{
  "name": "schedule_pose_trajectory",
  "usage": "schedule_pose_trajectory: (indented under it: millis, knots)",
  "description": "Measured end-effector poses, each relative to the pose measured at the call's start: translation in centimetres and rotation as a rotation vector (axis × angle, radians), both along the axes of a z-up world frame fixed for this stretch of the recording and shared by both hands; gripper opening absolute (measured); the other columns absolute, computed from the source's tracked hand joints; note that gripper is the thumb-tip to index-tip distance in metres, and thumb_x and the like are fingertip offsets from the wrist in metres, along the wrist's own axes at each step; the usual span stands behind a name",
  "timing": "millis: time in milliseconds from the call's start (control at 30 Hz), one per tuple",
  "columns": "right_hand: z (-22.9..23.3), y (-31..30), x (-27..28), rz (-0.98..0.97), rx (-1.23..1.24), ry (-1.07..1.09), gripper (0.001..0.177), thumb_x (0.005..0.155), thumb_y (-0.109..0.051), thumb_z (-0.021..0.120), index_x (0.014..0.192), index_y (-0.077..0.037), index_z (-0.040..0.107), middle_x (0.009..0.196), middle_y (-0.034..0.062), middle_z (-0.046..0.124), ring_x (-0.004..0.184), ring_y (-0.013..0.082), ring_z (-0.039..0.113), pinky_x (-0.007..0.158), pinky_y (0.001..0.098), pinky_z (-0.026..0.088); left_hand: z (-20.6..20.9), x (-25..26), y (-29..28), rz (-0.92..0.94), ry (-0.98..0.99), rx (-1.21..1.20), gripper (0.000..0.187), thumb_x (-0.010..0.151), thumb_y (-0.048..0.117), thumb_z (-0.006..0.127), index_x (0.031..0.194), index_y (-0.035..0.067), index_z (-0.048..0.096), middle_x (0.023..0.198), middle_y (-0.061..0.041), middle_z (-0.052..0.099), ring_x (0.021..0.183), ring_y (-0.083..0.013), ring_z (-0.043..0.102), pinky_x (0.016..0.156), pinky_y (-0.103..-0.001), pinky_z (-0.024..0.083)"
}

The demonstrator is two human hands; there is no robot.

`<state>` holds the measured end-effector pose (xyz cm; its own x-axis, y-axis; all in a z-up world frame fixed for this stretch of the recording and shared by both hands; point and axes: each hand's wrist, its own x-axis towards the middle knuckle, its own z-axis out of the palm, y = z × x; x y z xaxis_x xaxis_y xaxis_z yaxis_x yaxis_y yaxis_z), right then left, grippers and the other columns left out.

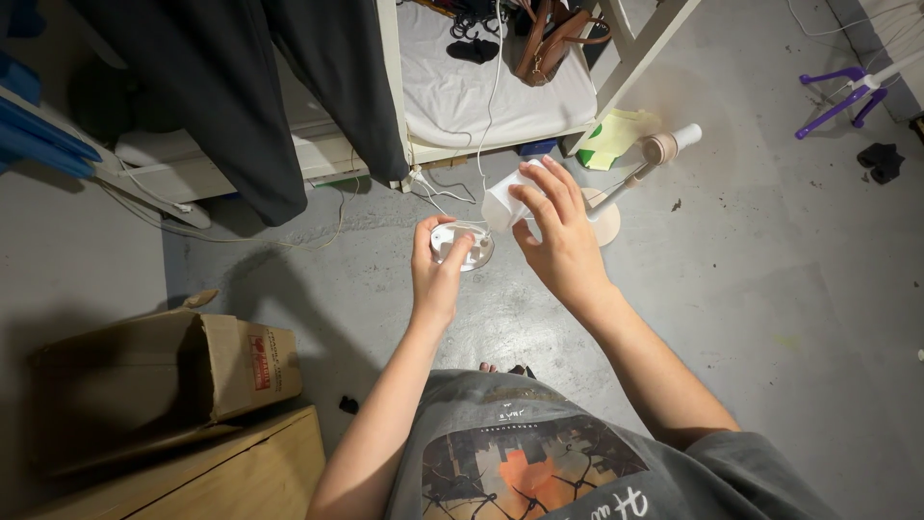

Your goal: Using a handheld garment steamer to remove wrinkles from a pair of pants.

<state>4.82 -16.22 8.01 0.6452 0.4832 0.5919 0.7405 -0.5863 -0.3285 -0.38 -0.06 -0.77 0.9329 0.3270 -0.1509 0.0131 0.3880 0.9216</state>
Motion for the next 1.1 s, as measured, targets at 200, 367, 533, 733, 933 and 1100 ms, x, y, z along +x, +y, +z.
schedule_pose_trajectory:
  millis: [200, 367, 533, 733, 933, 1100]
  knots:
    - [-0.16, 0.17, -0.03, 0.016, -0.006, -0.018, 0.056, 0.080, 0.008, 0.077, 0.130, -0.009, 0.057, 0.147, 0.0099, 0.052, 0.146, 0.0379, 0.045, 0.117, 0.0471, 0.047, 0.10, -0.45, 0.06, 0.009, 0.014, -0.015, 0.036, 0.091, 0.012, 0.069, 0.123, 0.008, 0.053, 0.113, -0.008, 0.062, 0.097, -0.0127, 0.064, 0.078, -0.027, 0.054]
    - [-0.24, 0.35, -0.20, 0.011, -0.024, -0.011, 0.056, 0.080, 0.008, 0.076, 0.130, -0.010, 0.057, 0.148, 0.0095, 0.052, 0.146, 0.0379, 0.045, 0.116, 0.0470, 0.047, -0.56, -0.52, 0.20, 0.011, -0.004, -0.070, 0.036, 0.090, 0.011, 0.069, 0.122, 0.007, 0.053, 0.111, -0.008, 0.063, 0.096, -0.0134, 0.065, 0.078, -0.027, 0.054]
    - [-0.44, 0.42, -0.17, 0.017, -0.032, 0.000, 0.055, 0.080, 0.008, 0.075, 0.130, -0.011, 0.059, 0.148, 0.0089, 0.051, 0.147, 0.0379, 0.044, 0.115, 0.0466, 0.048, -0.32, -0.54, 0.33, 0.012, -0.001, -0.049, 0.036, 0.090, 0.011, 0.070, 0.122, 0.008, 0.053, 0.112, -0.008, 0.063, 0.097, -0.0136, 0.064, 0.078, -0.027, 0.054]
    - [-0.56, 0.47, -0.06, 0.022, -0.057, -0.018, 0.057, 0.080, 0.007, 0.076, 0.131, -0.012, 0.059, 0.149, 0.0078, 0.052, 0.147, 0.0373, 0.043, 0.115, 0.0461, 0.048, -0.38, -0.46, 0.41, 0.017, -0.022, -0.036, 0.038, 0.090, 0.012, 0.070, 0.124, 0.007, 0.053, 0.114, -0.008, 0.061, 0.100, -0.0135, 0.063, 0.081, -0.027, 0.054]
    - [-0.33, 0.55, 0.07, 0.044, -0.064, -0.026, 0.057, 0.079, 0.007, 0.077, 0.130, -0.011, 0.059, 0.148, 0.0085, 0.052, 0.147, 0.0388, 0.043, 0.115, 0.0468, 0.048, 0.01, -0.34, 0.53, 0.000, -0.006, -0.067, 0.037, 0.090, 0.012, 0.069, 0.122, 0.008, 0.052, 0.111, -0.008, 0.063, 0.097, -0.0142, 0.064, 0.078, -0.028, 0.054]
    - [-0.24, 0.65, 0.14, 0.050, -0.067, -0.043, 0.055, 0.080, 0.008, 0.077, 0.129, -0.011, 0.059, 0.148, 0.0084, 0.052, 0.147, 0.0384, 0.044, 0.116, 0.0478, 0.047, 0.13, -0.24, 0.58, 0.007, 0.003, -0.047, 0.036, 0.090, 0.013, 0.070, 0.122, 0.009, 0.053, 0.111, -0.008, 0.063, 0.097, -0.0135, 0.064, 0.077, -0.027, 0.052]
